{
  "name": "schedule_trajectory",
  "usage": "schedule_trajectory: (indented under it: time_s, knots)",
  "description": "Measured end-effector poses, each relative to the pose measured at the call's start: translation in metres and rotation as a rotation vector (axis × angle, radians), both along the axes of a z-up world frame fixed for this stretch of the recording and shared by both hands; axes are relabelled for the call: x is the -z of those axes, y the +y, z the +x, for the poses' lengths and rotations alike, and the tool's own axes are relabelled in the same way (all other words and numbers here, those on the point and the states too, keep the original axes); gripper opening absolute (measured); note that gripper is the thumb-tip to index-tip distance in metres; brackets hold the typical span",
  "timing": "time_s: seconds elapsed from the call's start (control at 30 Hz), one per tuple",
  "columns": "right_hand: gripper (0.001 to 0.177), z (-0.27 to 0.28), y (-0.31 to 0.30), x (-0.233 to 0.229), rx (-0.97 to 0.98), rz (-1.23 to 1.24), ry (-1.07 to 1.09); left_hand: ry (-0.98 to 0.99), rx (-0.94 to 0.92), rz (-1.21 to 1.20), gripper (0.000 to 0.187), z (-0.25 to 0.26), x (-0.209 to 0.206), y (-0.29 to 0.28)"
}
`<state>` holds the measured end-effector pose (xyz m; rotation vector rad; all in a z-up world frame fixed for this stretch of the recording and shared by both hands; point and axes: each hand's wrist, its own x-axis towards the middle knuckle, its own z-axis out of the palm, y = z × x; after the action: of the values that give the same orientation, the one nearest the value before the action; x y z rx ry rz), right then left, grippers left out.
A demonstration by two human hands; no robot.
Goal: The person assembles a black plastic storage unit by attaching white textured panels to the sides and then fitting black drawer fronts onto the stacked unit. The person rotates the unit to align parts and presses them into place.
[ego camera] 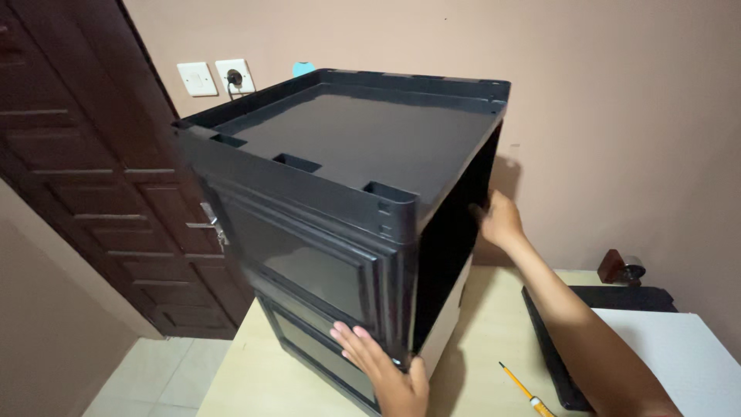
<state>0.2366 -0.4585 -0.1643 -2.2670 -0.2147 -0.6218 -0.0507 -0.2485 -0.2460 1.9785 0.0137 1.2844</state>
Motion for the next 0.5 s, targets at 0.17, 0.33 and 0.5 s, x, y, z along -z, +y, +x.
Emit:
schedule_trajectory:
  time_s: [0.17,0.33,0.5]
  knots:
    - [0.03,-0.053,0.002,-0.005,-0.072,0.054,-0.273,-0.057,0.114,-0.026,0.102,-0.008,-0.009,0.046]
    - [0.031,-0.104,0.008,-0.011,0.053,0.022,-0.143,-0.11,0.254,-0.067,0.096,-0.008,-0.022,0.101]
    - [0.036,-0.154,0.027,-0.015,0.062,0.056,-0.162,-0.079,0.349,-0.122,0.09,-0.001,-0.035,0.155]
